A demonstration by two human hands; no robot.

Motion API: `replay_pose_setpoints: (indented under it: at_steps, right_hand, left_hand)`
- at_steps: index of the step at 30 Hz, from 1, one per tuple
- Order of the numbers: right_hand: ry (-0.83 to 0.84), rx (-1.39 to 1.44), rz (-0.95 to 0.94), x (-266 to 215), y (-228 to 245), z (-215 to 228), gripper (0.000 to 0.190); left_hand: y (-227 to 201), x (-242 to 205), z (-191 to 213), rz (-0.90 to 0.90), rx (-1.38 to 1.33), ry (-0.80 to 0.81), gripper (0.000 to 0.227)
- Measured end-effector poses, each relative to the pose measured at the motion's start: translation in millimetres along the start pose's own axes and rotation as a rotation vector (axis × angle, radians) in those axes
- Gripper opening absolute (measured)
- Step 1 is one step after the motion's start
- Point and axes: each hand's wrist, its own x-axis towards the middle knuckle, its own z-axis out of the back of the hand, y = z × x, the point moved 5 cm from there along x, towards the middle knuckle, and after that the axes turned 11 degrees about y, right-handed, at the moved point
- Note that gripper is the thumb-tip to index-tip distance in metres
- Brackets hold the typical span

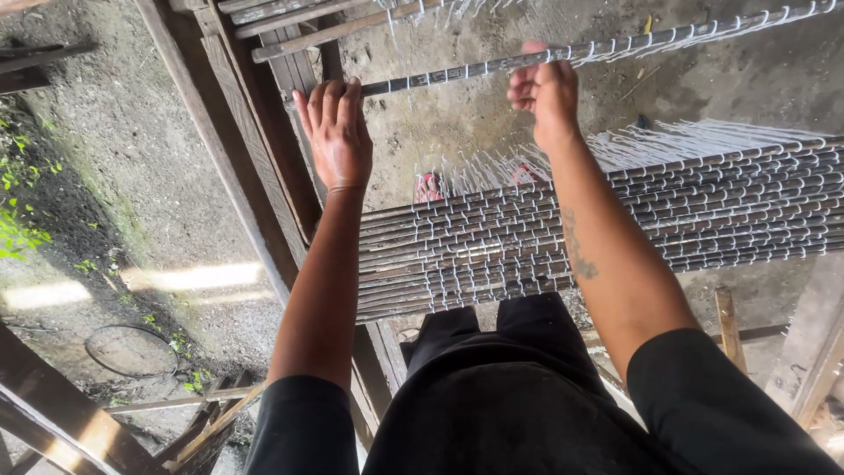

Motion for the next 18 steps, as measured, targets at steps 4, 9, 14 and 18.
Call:
replay_pose_setpoints:
  at_steps: [4,9,14,18]
  right_hand:
    - [-0.026,-0.226,0.059,9.1,-42.9,-1.4,0.03]
    - [-0.001,-0.268,0.099,13.6,-57.0,-22.3,0.025]
    - [-0.037,-0.453,-0.019,20.9,-60.3,-17.2,0.023]
    - [-0.12,-0.7,0.012,16.2,-59.9,-1.7,0.046]
  left_hand:
    - [-1.0,1.9,1.4,-0.004,0.008,0.014,0.018]
    - [-3.7,0.7,3.7,0.0,-0.009,0.039,0.018]
    - [-4.1,0.7,3.6,0.004,-0.006,0.038,0.018]
    - [-4.2,0.7,4.5,-0.01,-0.013,0.023,0.019]
